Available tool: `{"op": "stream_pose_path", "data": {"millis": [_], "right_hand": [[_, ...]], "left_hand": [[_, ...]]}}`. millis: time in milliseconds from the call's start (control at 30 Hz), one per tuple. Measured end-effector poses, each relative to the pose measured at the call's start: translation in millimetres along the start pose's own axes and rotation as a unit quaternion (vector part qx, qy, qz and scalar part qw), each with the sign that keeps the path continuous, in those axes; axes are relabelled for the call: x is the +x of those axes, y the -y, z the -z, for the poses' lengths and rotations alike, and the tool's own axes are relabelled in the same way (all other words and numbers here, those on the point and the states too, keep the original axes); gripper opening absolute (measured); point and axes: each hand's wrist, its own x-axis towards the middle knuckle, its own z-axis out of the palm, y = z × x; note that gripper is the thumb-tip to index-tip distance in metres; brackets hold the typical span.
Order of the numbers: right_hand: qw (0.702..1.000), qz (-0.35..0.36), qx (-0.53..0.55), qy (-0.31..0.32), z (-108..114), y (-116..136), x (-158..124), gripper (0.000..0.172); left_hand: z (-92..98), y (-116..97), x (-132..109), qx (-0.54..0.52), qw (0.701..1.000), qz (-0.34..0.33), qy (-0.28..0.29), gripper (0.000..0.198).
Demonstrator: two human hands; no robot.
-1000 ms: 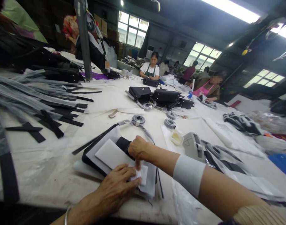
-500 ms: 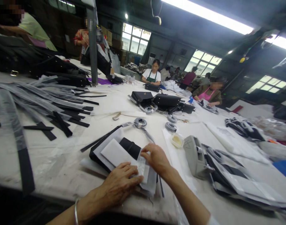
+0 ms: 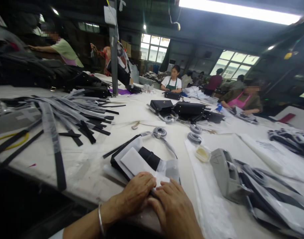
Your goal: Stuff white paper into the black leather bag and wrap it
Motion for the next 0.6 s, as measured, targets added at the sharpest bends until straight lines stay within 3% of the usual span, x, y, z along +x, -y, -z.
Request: {"op": "stream_pose_path", "data": {"millis": [100,167,300,433,500,600], "right_hand": [[0.997,-0.007,-0.006,-0.082,-20,11,1,0.067],[0.993,-0.026,-0.018,-0.118,-43,12,0,0.084],[0.986,-0.015,-0.079,-0.149,-78,6,-8,0.082],[0.98,0.045,-0.142,-0.132,-81,-3,-12,0.064],[0.978,0.06,-0.161,-0.117,-77,-9,-11,0.062],[0.979,0.079,-0.165,-0.089,-70,-20,-7,0.065]], "left_hand": [[2.0,2,1,-0.021,1.0,-0.015,-0.014,0.047],[9.1,2,2,-0.037,0.999,-0.021,-0.006,0.045],[44.1,9,6,-0.058,0.996,-0.049,0.05,0.03],[80.4,32,8,0.052,0.998,-0.025,0.012,0.013],[84.6,49,2,0.11,0.994,-0.004,-0.005,0.015],[74.4,75,-18,0.147,0.989,0.03,0.011,0.023]]}}
